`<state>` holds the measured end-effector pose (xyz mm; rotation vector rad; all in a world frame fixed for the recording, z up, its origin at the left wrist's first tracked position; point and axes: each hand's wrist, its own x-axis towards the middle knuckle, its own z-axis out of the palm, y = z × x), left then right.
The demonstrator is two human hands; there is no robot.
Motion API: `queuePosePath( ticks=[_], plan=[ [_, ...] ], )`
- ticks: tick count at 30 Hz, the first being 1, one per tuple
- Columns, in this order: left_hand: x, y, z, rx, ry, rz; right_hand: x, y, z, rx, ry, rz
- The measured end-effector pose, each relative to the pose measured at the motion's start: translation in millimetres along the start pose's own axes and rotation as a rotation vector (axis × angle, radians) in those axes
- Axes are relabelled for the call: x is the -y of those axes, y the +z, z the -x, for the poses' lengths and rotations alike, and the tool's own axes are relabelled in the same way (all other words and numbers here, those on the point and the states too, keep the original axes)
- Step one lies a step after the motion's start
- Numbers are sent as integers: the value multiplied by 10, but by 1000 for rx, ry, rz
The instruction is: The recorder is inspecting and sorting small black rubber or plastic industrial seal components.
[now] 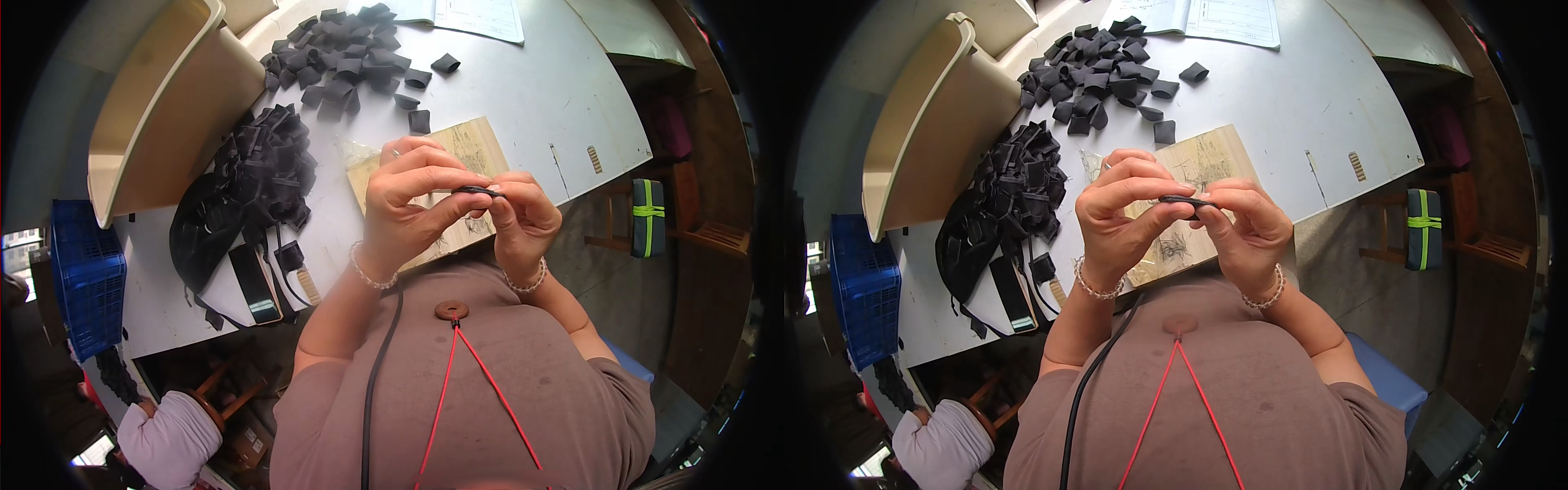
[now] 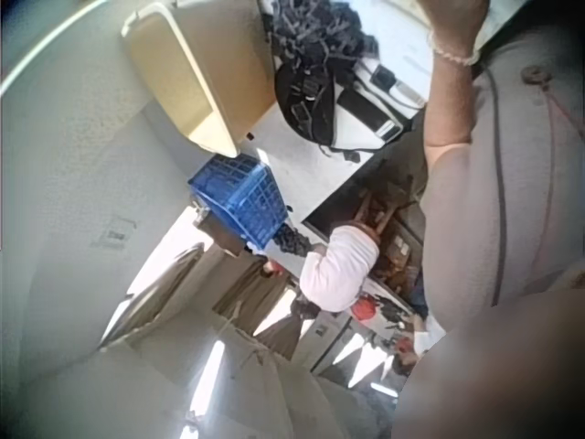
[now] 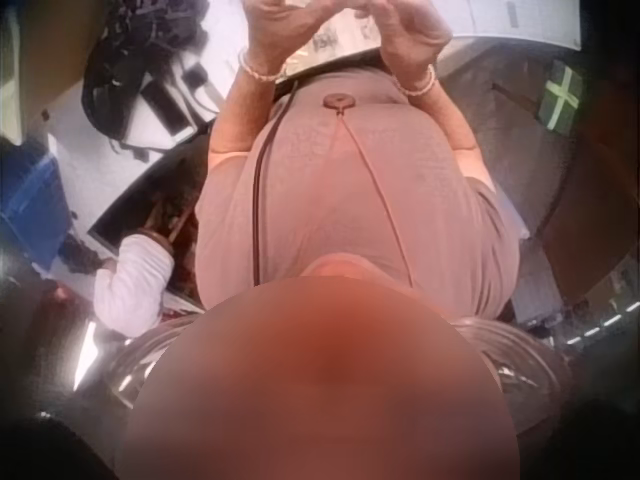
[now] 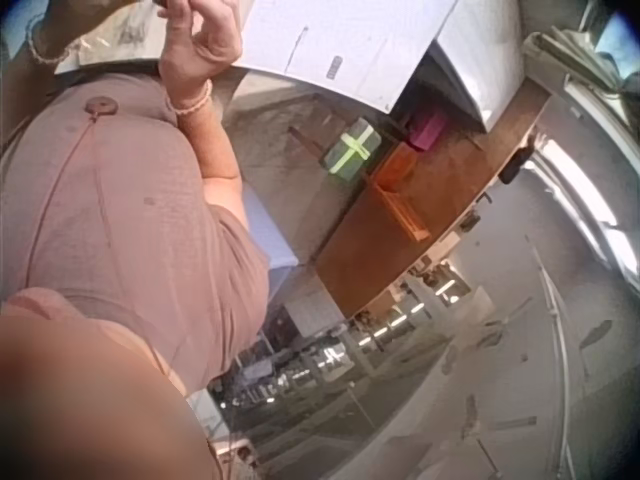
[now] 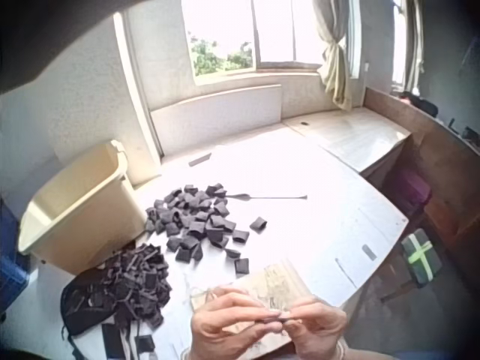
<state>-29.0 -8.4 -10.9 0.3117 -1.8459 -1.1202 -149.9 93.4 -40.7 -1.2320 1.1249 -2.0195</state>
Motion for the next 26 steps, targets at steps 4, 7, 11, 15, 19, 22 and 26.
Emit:
queuePosePath(
  ticks=[4,7,11,15,19,22,26],
  plan=[
    [-59,-42,-30,61,6,-92,-55,30,37,-10,49,-80],
    [-65,-106,-27,105,-33,-187,-72,42,7,40,19,-65],
    [-4,-118,45,38,-57,-93,-24,65,-13,35,59,-14],
    [57,-77,124,-73,-76,99,32,46,9,29,99,25],
    [-2,-76,45,-30,1,-54,83,53,15,-64,136,43],
    [-27,-94,44,-16,28,-126,55,-17,38,52,45,48],
    [-48,-126,41,-13,-10,-81,21,-6,73,47,-26,89]
  ],
)
